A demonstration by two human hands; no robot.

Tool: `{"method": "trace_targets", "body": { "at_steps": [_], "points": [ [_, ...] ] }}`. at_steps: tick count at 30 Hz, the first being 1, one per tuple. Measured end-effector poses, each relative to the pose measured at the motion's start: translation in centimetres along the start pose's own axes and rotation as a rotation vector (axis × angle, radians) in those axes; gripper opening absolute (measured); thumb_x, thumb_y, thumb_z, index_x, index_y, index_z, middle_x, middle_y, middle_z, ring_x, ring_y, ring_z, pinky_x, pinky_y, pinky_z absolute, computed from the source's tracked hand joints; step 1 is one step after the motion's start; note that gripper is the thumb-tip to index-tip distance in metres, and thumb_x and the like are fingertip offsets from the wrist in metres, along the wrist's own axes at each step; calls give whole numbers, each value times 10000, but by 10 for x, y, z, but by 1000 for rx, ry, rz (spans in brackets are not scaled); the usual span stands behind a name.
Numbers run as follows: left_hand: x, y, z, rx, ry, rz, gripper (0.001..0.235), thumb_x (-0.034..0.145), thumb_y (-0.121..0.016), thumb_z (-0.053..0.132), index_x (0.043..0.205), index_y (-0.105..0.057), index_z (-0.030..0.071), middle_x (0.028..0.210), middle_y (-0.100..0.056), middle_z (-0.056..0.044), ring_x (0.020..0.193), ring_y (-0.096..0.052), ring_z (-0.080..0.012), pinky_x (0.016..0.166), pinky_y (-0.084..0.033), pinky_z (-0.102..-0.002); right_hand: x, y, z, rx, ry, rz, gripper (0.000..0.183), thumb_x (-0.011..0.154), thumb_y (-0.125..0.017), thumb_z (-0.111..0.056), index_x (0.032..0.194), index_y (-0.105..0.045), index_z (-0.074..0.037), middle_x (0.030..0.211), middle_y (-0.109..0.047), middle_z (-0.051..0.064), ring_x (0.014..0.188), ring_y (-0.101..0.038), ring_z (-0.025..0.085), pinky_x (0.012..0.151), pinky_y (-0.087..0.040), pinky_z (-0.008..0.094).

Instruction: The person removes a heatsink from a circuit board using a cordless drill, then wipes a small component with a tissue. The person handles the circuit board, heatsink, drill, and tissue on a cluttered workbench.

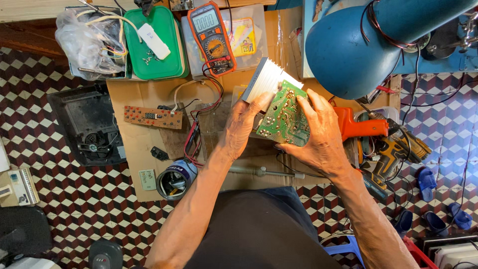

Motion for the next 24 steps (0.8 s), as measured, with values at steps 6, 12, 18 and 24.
{"method": "trace_targets", "body": {
  "at_steps": [6, 12, 18, 24],
  "points": [
    [0, -2, -4, -191, 9, -52, 531, 992, -641, 384, 1362, -621, 3, 1264, -680, -59, 1150, -610, -134, 1001, -487, -315, 0, -1, 0, 9, -10, -25, 1157, 546, -985, -346, 1487, -400, -12, 1534, -361, 263, 1433, -360, 469, 1191, -313, 548],
    [0, 14, -18, -201, 6, 10, 529, 988, -645, 376, 1378, -605, 20, 1300, -658, -36, 1187, -590, -111, 1029, -466, -285, 5, -15, -4, -51, 13, -70, 1148, 544, -969, -307, 1495, -402, -3, 1514, -386, 264, 1421, -383, 460, 1191, -333, 541],
    [-7, 40, -30, -171, 9, -7, 568, 918, -738, 263, 1404, -562, 27, 1297, -637, -43, 1204, -574, -137, 1047, -452, -322, 21, -45, -12, -49, 77, -139, 1115, 541, -965, -299, 1463, -419, 13, 1496, -385, 289, 1399, -383, 484, 1168, -332, 545],
    [-4, 78, -74, -230, 156, 113, 506, 901, -745, 220, 1349, -583, 50, 1255, -635, -25, 1158, -582, -131, 975, -482, -330, 22, -69, -7, -18, 92, -234, 1116, 568, -958, -306, 1482, -408, 18, 1499, -390, 285, 1400, -383, 476, 1172, -325, 542]
  ]
}}
Point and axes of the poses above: each hand's wrist, its own x-axis towards the middle knuckle, its own y-axis out of the back of the hand, z = x × y, the point moved 10 cm from there along x, towards the middle knuckle
